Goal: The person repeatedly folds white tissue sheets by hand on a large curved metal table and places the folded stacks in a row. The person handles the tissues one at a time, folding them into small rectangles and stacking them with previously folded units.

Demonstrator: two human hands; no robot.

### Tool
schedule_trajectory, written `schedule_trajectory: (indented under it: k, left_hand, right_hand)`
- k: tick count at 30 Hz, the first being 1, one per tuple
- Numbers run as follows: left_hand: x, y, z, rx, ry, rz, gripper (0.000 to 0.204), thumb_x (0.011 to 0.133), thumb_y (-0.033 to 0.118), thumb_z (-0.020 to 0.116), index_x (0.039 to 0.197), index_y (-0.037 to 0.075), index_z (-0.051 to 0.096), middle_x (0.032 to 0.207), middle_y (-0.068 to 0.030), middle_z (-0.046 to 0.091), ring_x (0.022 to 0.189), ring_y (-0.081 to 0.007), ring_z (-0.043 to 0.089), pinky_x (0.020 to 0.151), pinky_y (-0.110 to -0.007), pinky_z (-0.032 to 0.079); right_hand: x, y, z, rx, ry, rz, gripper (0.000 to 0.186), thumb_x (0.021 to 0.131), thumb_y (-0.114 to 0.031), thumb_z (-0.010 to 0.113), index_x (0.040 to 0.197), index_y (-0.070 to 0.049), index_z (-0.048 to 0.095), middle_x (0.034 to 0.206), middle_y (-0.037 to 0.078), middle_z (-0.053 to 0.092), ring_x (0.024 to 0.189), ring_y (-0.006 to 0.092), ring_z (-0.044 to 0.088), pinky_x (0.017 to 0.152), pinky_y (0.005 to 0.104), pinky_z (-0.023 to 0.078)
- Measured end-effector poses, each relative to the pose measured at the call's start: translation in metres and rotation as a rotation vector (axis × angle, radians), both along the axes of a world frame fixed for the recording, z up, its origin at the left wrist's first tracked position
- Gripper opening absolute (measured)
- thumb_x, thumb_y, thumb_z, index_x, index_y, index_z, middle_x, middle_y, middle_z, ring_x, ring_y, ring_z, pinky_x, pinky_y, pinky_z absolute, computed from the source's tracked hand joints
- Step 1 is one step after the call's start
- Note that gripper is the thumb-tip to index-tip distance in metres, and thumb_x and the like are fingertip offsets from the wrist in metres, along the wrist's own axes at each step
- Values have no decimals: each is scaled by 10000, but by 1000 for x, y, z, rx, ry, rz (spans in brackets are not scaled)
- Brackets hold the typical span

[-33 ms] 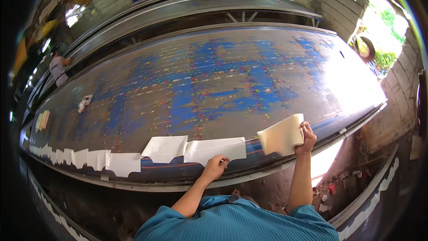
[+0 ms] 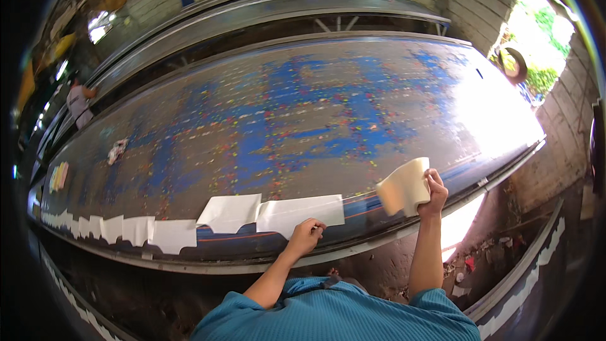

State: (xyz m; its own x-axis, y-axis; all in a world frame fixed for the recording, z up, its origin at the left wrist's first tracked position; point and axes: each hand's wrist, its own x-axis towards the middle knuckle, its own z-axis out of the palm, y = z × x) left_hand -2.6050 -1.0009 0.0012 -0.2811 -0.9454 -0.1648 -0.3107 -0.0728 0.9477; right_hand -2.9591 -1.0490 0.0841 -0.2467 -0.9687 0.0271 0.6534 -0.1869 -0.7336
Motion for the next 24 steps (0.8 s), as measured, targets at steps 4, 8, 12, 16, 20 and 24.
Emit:
schedule_trajectory:
  k: [4, 8, 12, 16, 20, 24]
  left_hand:
    - [-55, -19, 1, -11, 101, -28, 144, 931, 87, 556, 1039, 27, 628, 786, -55, 642, 748, -118, 619, 652, -259, 483]
    - [-108, -23, -1, -9, 276, 67, 98, 923, 97, 593, 987, 22, 602, 799, -51, 639, 765, -125, 625, 694, -266, 498]
    - [-132, -20, 4, -176, 106, 17, 173, 885, 159, 686, 909, 17, 589, 769, -68, 637, 733, -139, 616, 663, -302, 503]
    - [-139, -17, 14, -321, -50, -53, 235, 823, 177, 744, 786, 7, 585, 737, -112, 625, 660, -206, 598, 622, -326, 488]
    - [-148, -17, 17, -424, -70, -14, 257, 796, 179, 759, 756, 3, 576, 711, -136, 619, 640, -266, 610, 598, -365, 481]
    - [-156, -25, 8, -423, -126, 3, 255, 810, 174, 739, 755, -10, 572, 691, -159, 621, 629, -292, 625, 591, -405, 477]
  right_hand:
    - [1, -11, -1, 180, 431, 96, 172, 876, -86, 609, 1037, -44, 651, 858, 56, 616, 747, 152, 609, 627, 281, 516]
    - [38, 6, -46, 285, 686, 299, 201, 903, -57, 593, 1093, -30, 654, 824, 10, 617, 711, 76, 566, 612, 236, 480]
    - [60, 28, -80, 267, 756, 348, 206, 922, -52, 578, 1120, -27, 631, 775, -21, 583, 690, 57, 549, 600, 210, 446]
    - [54, 42, -84, 307, 703, 352, 224, 956, -110, 558, 1158, -27, 609, 770, -31, 567, 683, 52, 540, 581, 198, 426]
    - [50, 46, -78, 288, 532, 403, 274, 973, -179, 554, 1204, -38, 590, 817, -8, 580, 726, 74, 539, 625, 216, 429]
    - [48, 51, -76, 256, 622, 380, 332, 952, -202, 598, 1244, -49, 560, 898, 51, 607, 819, 108, 545, 703, 262, 460]
